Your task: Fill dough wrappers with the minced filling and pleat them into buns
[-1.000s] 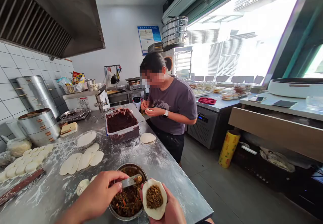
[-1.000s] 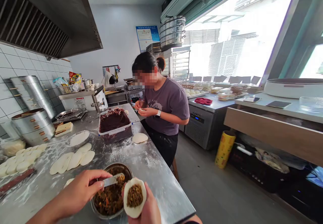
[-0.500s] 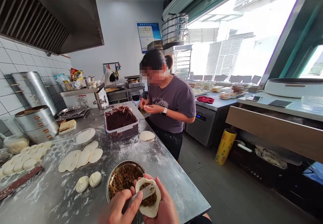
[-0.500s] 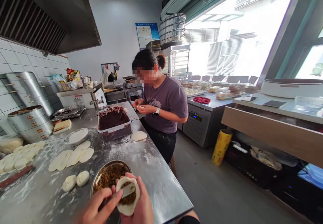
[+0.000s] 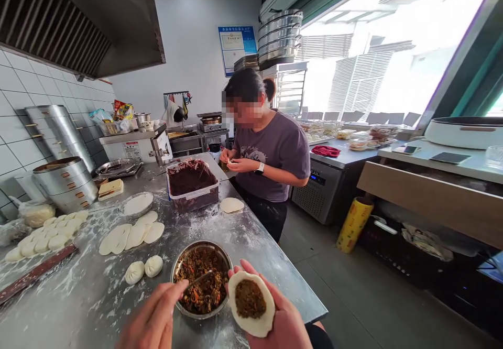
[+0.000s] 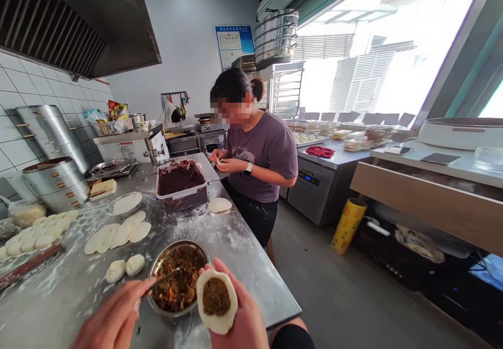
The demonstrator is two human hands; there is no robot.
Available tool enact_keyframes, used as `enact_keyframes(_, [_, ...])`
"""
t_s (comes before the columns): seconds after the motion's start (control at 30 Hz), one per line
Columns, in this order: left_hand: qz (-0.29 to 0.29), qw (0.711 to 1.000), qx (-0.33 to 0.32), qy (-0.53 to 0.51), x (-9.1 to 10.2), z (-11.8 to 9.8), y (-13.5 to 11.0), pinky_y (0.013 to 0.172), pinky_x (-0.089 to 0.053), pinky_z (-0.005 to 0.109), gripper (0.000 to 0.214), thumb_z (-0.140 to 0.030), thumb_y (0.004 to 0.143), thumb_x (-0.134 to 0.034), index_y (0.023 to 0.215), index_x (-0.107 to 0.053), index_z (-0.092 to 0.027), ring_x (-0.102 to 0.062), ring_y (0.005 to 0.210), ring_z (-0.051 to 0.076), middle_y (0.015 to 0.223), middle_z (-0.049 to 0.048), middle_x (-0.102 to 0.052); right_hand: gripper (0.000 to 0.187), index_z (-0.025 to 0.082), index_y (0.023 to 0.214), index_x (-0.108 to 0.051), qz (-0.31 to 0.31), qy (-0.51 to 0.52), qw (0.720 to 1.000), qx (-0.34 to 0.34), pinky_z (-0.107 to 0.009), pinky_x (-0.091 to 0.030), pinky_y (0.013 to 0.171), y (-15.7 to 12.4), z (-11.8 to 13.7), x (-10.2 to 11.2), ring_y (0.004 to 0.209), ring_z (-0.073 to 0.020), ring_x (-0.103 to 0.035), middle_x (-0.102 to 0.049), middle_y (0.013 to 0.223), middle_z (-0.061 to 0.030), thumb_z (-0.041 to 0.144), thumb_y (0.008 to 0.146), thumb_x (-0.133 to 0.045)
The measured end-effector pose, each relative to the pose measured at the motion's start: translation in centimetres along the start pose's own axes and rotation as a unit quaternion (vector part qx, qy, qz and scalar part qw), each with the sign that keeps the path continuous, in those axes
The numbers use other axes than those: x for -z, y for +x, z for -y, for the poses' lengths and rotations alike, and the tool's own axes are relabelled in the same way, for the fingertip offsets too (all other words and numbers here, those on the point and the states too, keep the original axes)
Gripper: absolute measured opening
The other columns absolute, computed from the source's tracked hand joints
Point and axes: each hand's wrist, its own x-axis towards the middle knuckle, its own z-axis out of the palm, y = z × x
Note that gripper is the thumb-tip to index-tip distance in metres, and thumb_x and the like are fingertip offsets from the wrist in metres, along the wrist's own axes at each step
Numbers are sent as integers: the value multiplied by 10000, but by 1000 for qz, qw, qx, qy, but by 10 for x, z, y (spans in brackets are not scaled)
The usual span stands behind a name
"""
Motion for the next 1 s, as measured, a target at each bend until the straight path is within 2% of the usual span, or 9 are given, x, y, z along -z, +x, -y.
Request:
enact_keyframes(0.07, [36,998,43,23,14,9,9,912,-586,264,449,-237,1021,-352,1382,-602,-332,-720,1118,195,1321,48,-700,387,171,1077,-728,-26,-10,999,41,-368,-639,799,1,6,11,982,-293,-757,-822,998,-103,157,692,-768])
enact_keyframes(0.13, [115,989,69,62,25,16,24,839,-586,328,420,-262,1020,-340,1289,-654,-331,-741,1009,224,1225,49,-730,334,205,1004,-733,-42,-13,998,40,-414,-649,799,3,7,21,968,-310,-759,-822,933,-72,142,677,-763])
enact_keyframes(0.2, [191,973,71,111,31,19,41,760,-556,370,410,-231,1002,-333,1163,-698,-323,-741,898,247,1085,47,-744,339,209,983,-727,-43,-19,999,24,-456,-654,806,5,3,26,957,-321,-763,-819,917,-66,110,659,-747])
enact_keyframes(0.3, [250,953,49,167,33,19,59,684,-487,375,372,-163,938,-364,996,-711,-282,-717,802,267,932,56,-724,348,180,972,-715,-46,-8,999,-11,-462,-662,792,6,-3,29,916,-320,-774,-813,887,-75,95,637,-749])
enact_keyframes(0.5, [281,955,22,94,32,18,67,726,-421,340,321,-199,918,-428,868,-736,-273,-686,830,233,887,54,-740,327,142,936,-709,-53,30,997,-57,-414,-665,748,10,-8,39,868,-315,-784,-812,857,-116,112,625,-805])
enact_keyframes(0.63, [324,940,99,-34,26,31,79,786,-429,312,267,-252,855,-516,894,-779,-278,-671,958,247,936,47,-768,274,113,903,-713,-52,30,995,-76,-404,-663,718,13,-8,46,818,-316,-782,-810,836,-159,144,645,-800])
enact_keyframes(0.8, [400,895,145,-133,20,54,94,593,-400,243,315,-324,822,-528,983,-789,-251,-621,653,151,773,-9,-751,248,173,899,-699,-65,27,996,-59,-447,-660,698,13,-2,47,761,-292,-768,-798,785,-90,135,665,-773])
enact_keyframes(0.9, [397,893,158,-144,23,57,95,563,-400,239,394,-350,854,-490,1122,-757,-240,-604,619,141,809,-6,-762,156,190,818,-684,-45,5,999,-27,-413,-654,691,13,-1,37,743,-265,-755,-776,733,-48,154,685,-757])
enact_keyframes(1.0, [360,915,145,-114,27,49,91,632,-410,273,335,-294,851,-496,1028,-779,-272,-641,715,172,848,-4,-772,21,166,766,-673,-30,4,1000,-4,-351,-645,678,13,-6,20,764,-246,-753,-744,672,-43,158,764,-693])
